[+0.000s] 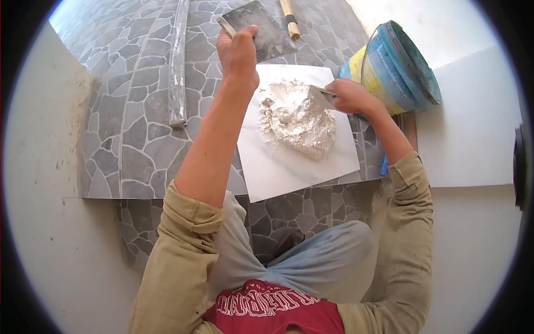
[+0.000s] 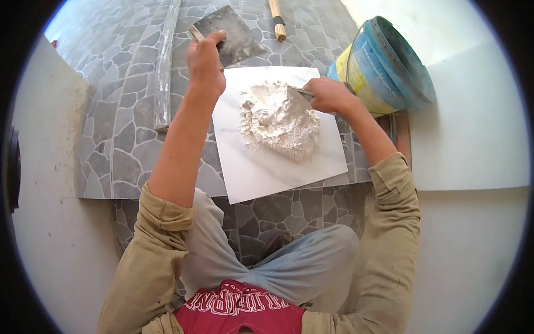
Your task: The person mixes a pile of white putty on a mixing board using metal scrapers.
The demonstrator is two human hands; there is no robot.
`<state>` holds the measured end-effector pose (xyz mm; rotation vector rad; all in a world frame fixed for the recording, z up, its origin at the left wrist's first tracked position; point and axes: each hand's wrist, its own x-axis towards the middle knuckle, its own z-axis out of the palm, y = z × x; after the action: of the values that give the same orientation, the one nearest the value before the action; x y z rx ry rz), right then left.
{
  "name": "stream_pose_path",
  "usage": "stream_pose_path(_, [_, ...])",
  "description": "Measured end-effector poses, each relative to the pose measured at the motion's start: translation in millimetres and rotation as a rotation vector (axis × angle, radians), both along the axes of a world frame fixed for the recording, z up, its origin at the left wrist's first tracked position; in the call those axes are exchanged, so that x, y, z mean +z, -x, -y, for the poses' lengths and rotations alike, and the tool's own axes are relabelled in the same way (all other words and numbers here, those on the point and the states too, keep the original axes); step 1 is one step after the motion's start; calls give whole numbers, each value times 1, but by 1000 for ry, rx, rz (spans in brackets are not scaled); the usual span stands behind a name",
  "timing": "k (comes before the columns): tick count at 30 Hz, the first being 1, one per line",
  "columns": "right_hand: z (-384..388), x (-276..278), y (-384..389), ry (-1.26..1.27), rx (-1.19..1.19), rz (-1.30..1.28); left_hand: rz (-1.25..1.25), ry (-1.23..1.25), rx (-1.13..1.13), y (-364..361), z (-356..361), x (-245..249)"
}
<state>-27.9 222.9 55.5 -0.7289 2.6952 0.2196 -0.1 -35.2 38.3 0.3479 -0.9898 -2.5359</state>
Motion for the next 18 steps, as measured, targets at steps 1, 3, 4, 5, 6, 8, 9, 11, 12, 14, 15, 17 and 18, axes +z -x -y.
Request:
stream_pose_path(1, [-5, 0, -3, -29, -60, 17, -13, 5, -13, 0, -3, 1])
stream_pose_path(3, [6, -11, -19, -57, 11, 52, -4, 4, -22, -4, -8, 4])
stream_pose_path(4, [13, -13, -22, -80, 100, 91, 11, 9, -14, -4, -8, 5])
stream_pose_path(5, [14, -8, -20, -78, 101, 86, 6, 12, -13, -4, -7, 6])
stream_pose_path(6, [14, -1, -15, -20, 74, 164, 2, 13, -11, -3, -7, 5])
stream_pose_path(8, [-15, -4, 1, 181, 111, 135, -2, 6, -13, -3, -6, 4])
stream_pose_path(9, [-27, 7, 1, 173, 108, 134, -4, 1, -3, -2, -4, 5])
stream_pose_path(11, [-40, 31, 0, 272, -62, 209, -1, -11, 14, -1, -2, 4])
stream_pose_path(12, [-48, 31, -1, 268, -60, 212, -4, -18, 20, 0, -1, 4])
stream_pose_path(14, [-64, 18, -8, 218, -374, 286, -3, -24, 19, 0, -3, 4])
stream_pose_path(15, [-68, 4, -10, 216, -377, 288, 0, -17, 8, 0, -5, 4])
stream_pose_path(17, [-69, -29, -14, 364, -444, 324, 3, -6, -3, 0, -5, 2])
stream_pose_path(18, [-59, -41, -17, 416, -505, 253, -17, -2, -11, 3, -6, 1])
